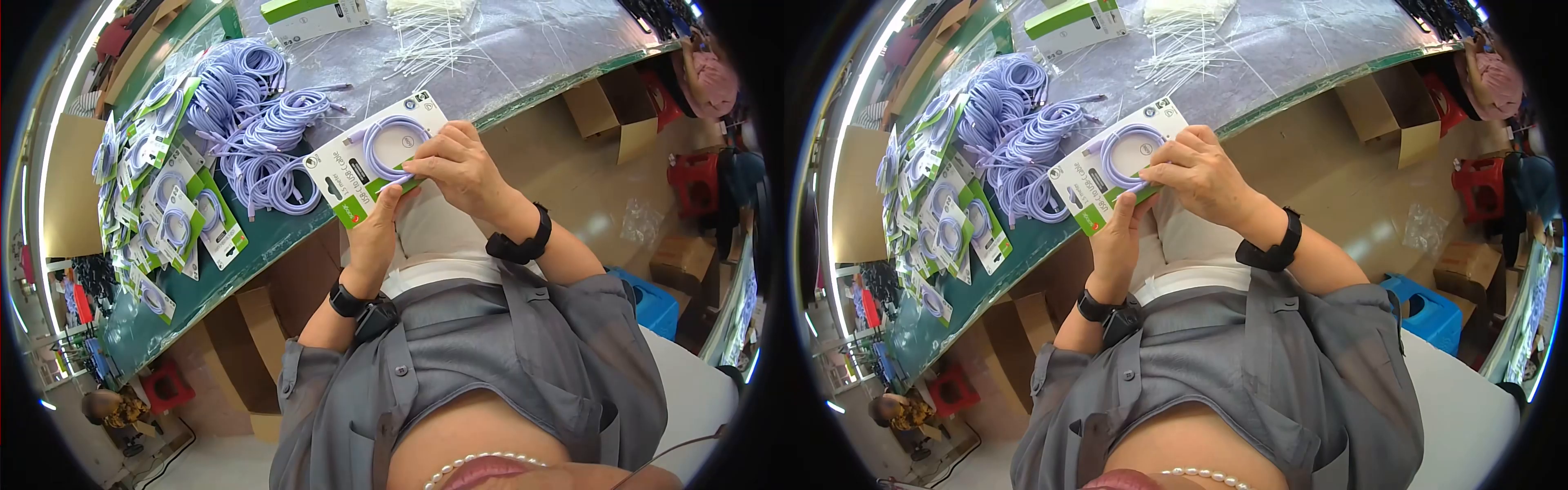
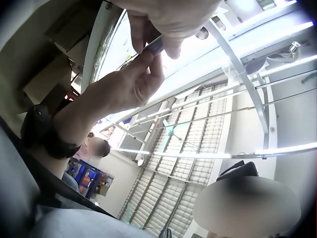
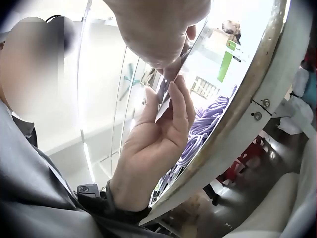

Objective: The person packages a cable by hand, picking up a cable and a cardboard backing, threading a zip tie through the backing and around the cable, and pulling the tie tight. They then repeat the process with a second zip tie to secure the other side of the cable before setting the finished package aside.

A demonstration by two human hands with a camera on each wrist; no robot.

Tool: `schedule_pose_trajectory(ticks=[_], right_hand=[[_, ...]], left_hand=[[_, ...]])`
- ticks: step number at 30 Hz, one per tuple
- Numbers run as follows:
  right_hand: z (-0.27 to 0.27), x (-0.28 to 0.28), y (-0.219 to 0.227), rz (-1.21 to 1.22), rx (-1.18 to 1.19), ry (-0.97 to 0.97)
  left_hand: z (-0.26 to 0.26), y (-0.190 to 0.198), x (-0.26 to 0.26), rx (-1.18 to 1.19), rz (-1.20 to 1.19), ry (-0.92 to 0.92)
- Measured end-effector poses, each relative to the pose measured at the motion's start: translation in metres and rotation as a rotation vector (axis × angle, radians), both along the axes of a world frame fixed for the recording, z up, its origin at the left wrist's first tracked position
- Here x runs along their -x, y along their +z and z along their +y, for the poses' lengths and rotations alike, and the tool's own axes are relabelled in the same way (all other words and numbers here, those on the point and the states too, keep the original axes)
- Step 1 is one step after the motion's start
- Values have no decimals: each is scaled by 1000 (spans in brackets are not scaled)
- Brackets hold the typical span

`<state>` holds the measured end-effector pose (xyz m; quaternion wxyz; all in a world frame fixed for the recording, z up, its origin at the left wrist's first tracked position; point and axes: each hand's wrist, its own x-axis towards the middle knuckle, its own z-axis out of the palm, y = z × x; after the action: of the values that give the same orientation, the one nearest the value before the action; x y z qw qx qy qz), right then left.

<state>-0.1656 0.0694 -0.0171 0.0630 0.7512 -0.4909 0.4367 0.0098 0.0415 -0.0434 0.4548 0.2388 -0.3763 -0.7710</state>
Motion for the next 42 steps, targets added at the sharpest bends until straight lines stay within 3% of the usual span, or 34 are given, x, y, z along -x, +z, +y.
schedule_pose_trajectory(ticks=[6, 8, 15, 17, 21, 23, 27, 29, 37, 39, 41, 42], right_hand=[[2, -3, 5, -106, -39, 48], [2, -4, 0, -221, -100, -2], [-12, 6, -15, -77, -15, 1], [-9, 3, -3, -270, -72, -73], [-13, 13, 30, 24, -75, -218], [-18, 17, 26, -6, -183, 16], [-21, 21, 22, -84, -201, 23], [-22, 22, 21, -147, -192, 127], [-26, 35, 20, -76, -171, 81], [-30, 57, 18, -87, -137, 49], [-34, 81, 8, -563, -154, -176], [-38, 88, 4, -564, -145, -180]], left_hand=[[1, 8, 0, 41, -88, 32], [-1, 11, 6, -42, -97, 66], [-17, 7, 12, -37, -128, 35], [-15, 11, 14, 12, -102, 30], [-23, 9, 13, -15, -83, -35], [-25, 6, 10, -3, -80, -51], [-22, 9, 9, 35, -66, -64], [-20, 10, 11, 40, -70, -56], [-19, 18, 17, 66, -136, -1], [-25, 15, 15, -35, -94, 7], [-31, 17, 11, -15, -65, -5], [-33, 17, 9, 0, -64, 15]])
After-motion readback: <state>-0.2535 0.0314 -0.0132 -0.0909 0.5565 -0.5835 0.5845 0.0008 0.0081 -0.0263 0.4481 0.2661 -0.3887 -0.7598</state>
